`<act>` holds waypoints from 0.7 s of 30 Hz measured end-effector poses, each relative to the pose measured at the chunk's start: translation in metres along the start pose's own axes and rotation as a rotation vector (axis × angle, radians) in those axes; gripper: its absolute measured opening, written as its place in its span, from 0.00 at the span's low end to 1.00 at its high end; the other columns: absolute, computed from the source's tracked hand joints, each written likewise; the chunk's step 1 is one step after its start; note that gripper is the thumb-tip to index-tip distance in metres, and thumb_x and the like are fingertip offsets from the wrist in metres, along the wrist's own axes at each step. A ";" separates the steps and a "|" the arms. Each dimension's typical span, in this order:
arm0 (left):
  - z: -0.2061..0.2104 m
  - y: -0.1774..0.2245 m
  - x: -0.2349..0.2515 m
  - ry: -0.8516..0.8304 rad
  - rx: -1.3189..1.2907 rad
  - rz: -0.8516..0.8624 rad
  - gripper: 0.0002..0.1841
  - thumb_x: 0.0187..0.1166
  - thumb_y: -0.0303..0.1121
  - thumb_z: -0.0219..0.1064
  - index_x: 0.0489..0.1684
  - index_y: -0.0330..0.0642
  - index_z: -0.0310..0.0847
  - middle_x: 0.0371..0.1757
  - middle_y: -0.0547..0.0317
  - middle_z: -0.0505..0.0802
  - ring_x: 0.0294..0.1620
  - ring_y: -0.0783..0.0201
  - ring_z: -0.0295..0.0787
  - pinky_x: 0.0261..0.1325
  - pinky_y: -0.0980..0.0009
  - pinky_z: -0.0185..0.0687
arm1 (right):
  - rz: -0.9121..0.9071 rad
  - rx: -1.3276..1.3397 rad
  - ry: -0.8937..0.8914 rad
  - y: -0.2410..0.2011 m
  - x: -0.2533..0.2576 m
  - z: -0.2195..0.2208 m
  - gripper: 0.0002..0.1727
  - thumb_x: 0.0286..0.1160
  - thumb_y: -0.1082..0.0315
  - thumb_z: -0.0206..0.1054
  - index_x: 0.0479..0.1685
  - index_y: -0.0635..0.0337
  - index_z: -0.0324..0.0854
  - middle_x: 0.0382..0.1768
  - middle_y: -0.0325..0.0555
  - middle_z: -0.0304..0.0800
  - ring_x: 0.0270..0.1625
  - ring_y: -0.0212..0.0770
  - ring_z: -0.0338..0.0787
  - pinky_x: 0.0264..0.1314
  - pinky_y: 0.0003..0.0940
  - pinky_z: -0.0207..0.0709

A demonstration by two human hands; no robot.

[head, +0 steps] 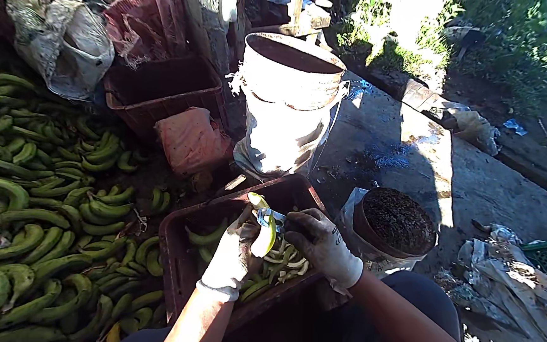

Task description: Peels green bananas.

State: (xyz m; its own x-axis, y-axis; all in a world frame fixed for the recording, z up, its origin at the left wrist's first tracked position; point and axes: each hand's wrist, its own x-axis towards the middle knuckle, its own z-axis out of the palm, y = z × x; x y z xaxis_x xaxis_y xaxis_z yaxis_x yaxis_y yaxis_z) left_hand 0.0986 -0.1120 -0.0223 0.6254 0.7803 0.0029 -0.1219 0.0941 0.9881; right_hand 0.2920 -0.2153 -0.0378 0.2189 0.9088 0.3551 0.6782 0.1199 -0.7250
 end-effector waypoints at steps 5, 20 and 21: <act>-0.004 0.020 -0.004 -0.326 -0.150 -0.292 0.17 0.88 0.35 0.54 0.70 0.47 0.80 0.51 0.65 0.92 0.49 0.74 0.89 0.55 0.75 0.86 | 0.215 -0.022 -0.172 0.030 0.026 -0.021 0.24 0.85 0.41 0.59 0.64 0.42 0.90 0.57 0.35 0.93 0.62 0.32 0.89 0.69 0.42 0.82; 0.005 -0.010 0.016 0.215 -0.962 -0.121 0.19 0.93 0.36 0.39 0.54 0.38 0.77 0.46 0.48 0.91 0.51 0.57 0.91 0.55 0.61 0.90 | 0.042 -0.021 0.035 0.002 -0.011 0.015 0.27 0.77 0.43 0.70 0.67 0.51 0.87 0.58 0.44 0.90 0.62 0.38 0.88 0.67 0.40 0.84; 0.005 -0.009 0.016 0.214 -0.981 -0.118 0.19 0.93 0.35 0.39 0.55 0.37 0.77 0.48 0.47 0.91 0.52 0.56 0.92 0.55 0.60 0.90 | 0.031 -0.029 0.031 0.002 -0.011 0.018 0.27 0.77 0.43 0.70 0.66 0.50 0.87 0.58 0.44 0.90 0.62 0.38 0.88 0.66 0.39 0.84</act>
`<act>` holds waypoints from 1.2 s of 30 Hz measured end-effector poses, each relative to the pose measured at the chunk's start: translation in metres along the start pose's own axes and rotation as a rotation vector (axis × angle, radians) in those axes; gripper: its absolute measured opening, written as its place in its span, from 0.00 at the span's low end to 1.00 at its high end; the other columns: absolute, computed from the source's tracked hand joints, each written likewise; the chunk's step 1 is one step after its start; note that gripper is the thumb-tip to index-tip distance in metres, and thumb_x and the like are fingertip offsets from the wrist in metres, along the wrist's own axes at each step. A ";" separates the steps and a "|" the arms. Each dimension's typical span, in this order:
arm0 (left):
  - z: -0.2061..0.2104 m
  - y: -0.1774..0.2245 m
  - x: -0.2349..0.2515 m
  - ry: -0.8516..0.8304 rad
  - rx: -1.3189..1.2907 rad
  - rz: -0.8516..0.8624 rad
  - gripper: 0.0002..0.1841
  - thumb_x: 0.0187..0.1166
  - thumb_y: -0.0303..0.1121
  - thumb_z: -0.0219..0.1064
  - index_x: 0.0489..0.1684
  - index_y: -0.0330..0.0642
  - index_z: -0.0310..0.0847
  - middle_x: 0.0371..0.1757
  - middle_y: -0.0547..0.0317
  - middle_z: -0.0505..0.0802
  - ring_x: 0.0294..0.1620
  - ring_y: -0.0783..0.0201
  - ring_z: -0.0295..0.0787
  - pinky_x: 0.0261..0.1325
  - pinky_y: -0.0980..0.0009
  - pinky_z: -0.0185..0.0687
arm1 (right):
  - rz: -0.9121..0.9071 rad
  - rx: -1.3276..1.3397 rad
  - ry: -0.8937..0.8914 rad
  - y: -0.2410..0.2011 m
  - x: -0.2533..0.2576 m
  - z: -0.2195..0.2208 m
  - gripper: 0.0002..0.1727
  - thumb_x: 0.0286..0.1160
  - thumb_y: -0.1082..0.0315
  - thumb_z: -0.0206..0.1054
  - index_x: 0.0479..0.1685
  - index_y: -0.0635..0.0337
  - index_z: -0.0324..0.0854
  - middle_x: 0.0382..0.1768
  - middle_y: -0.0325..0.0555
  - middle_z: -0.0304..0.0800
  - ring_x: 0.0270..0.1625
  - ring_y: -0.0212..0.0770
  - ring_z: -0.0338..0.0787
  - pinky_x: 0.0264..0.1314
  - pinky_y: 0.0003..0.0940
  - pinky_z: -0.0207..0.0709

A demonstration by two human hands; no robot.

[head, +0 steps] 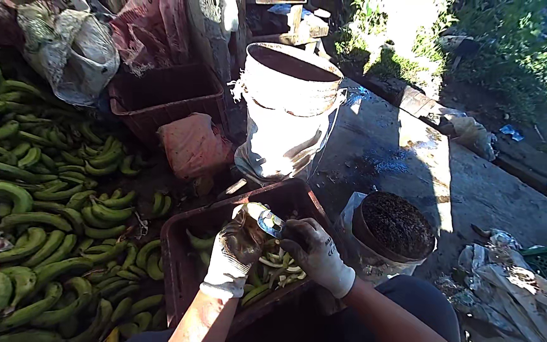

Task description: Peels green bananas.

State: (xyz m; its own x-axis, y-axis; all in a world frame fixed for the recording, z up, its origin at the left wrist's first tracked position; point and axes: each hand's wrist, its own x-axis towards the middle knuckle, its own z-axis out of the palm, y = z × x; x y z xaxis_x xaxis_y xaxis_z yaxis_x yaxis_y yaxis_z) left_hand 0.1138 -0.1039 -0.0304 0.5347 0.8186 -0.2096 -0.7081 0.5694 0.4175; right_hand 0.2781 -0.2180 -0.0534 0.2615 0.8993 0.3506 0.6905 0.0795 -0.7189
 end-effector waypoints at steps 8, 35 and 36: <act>0.003 0.015 -0.009 -0.155 0.415 -0.109 0.19 0.92 0.33 0.39 0.56 0.37 0.80 0.46 0.53 0.91 0.47 0.64 0.90 0.53 0.66 0.88 | -0.098 0.015 0.000 0.004 0.009 -0.010 0.25 0.80 0.44 0.68 0.67 0.49 0.89 0.59 0.45 0.90 0.64 0.40 0.87 0.69 0.40 0.81; -0.003 0.011 -0.009 -0.234 0.441 -0.114 0.15 0.92 0.32 0.47 0.59 0.39 0.81 0.47 0.55 0.91 0.47 0.66 0.90 0.52 0.69 0.89 | -0.176 0.061 -0.062 0.007 0.008 -0.021 0.25 0.76 0.45 0.73 0.67 0.47 0.89 0.59 0.46 0.89 0.64 0.39 0.86 0.69 0.39 0.82; -0.003 0.011 -0.012 -0.271 0.541 -0.108 0.15 0.90 0.31 0.51 0.62 0.40 0.81 0.49 0.56 0.92 0.48 0.68 0.90 0.54 0.70 0.88 | -0.154 0.070 -0.053 0.006 0.010 -0.021 0.25 0.76 0.45 0.73 0.66 0.47 0.89 0.58 0.45 0.89 0.63 0.39 0.86 0.68 0.39 0.82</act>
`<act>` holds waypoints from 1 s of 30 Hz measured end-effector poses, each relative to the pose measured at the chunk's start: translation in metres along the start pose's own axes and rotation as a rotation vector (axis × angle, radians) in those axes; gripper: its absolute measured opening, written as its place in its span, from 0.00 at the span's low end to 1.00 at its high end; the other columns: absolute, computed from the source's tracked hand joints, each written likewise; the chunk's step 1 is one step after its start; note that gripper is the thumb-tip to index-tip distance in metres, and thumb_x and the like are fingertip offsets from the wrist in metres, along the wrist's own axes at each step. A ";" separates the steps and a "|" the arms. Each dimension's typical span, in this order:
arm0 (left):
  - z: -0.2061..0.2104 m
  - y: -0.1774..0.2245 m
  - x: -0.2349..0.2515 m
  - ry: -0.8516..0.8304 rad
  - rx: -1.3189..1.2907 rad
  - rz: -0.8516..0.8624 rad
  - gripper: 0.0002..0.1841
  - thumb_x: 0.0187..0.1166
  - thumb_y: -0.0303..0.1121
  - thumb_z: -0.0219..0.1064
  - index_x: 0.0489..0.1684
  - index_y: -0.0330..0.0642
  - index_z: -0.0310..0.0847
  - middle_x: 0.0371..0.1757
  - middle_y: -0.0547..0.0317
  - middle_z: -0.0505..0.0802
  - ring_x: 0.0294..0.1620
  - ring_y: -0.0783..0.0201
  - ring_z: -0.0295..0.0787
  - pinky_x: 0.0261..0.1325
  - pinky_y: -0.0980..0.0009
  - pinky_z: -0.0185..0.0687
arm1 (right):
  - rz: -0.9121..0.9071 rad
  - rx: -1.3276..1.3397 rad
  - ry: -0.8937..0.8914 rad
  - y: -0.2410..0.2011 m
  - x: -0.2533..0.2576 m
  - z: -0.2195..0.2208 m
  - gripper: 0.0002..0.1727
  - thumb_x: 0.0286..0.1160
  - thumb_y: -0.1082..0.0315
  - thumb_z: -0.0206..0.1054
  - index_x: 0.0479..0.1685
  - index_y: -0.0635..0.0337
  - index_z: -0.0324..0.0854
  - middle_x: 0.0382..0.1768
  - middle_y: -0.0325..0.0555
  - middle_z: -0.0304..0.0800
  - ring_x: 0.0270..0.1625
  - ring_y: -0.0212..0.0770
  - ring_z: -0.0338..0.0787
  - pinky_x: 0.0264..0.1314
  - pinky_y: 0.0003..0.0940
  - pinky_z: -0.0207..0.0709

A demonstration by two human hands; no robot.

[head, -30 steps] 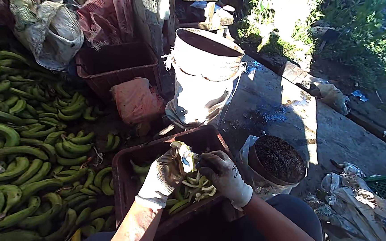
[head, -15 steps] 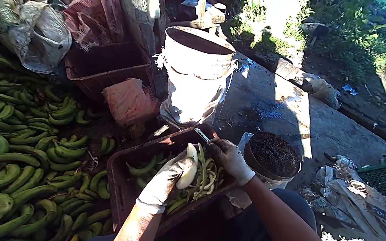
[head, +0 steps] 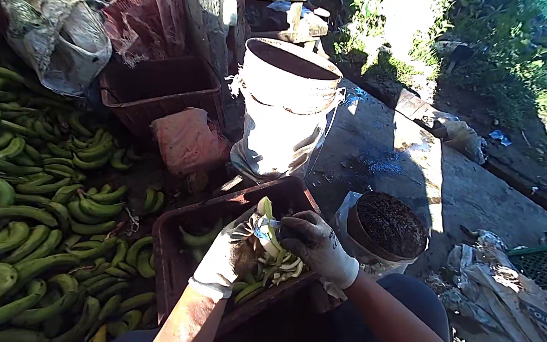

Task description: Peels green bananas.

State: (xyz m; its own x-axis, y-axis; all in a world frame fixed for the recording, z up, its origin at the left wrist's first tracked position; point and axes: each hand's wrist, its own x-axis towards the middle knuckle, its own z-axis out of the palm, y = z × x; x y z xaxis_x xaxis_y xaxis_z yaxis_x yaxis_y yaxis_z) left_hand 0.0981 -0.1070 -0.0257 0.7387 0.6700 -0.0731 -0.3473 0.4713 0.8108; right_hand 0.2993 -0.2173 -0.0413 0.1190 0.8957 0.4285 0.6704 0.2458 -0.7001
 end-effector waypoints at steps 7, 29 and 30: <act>0.011 0.015 -0.003 -0.074 0.108 -0.092 0.20 0.85 0.31 0.55 0.74 0.44 0.78 0.42 0.57 0.91 0.30 0.72 0.85 0.31 0.78 0.84 | 0.407 -0.107 0.082 0.025 0.018 -0.024 0.26 0.82 0.39 0.62 0.65 0.46 0.90 0.57 0.42 0.91 0.61 0.37 0.88 0.66 0.42 0.83; 0.002 0.016 0.002 -0.052 0.112 -0.032 0.22 0.86 0.28 0.55 0.79 0.42 0.73 0.52 0.52 0.92 0.40 0.70 0.89 0.41 0.76 0.87 | 0.390 0.038 0.140 0.015 0.020 -0.040 0.26 0.79 0.40 0.66 0.61 0.50 0.90 0.54 0.40 0.91 0.53 0.32 0.90 0.58 0.34 0.86; 0.002 0.014 0.003 0.005 0.107 -0.009 0.21 0.87 0.29 0.54 0.78 0.40 0.72 0.54 0.50 0.92 0.46 0.65 0.90 0.49 0.70 0.89 | 0.395 0.142 0.146 0.011 0.019 -0.041 0.28 0.75 0.41 0.71 0.63 0.52 0.89 0.53 0.40 0.92 0.51 0.32 0.91 0.55 0.33 0.87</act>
State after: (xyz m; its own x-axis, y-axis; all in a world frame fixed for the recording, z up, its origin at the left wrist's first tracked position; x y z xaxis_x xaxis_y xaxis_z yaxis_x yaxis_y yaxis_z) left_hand 0.0968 -0.1000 -0.0135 0.7385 0.6690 -0.0839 -0.2763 0.4138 0.8674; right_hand 0.3384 -0.2130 -0.0177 0.4548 0.8720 0.1810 0.4464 -0.0474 -0.8936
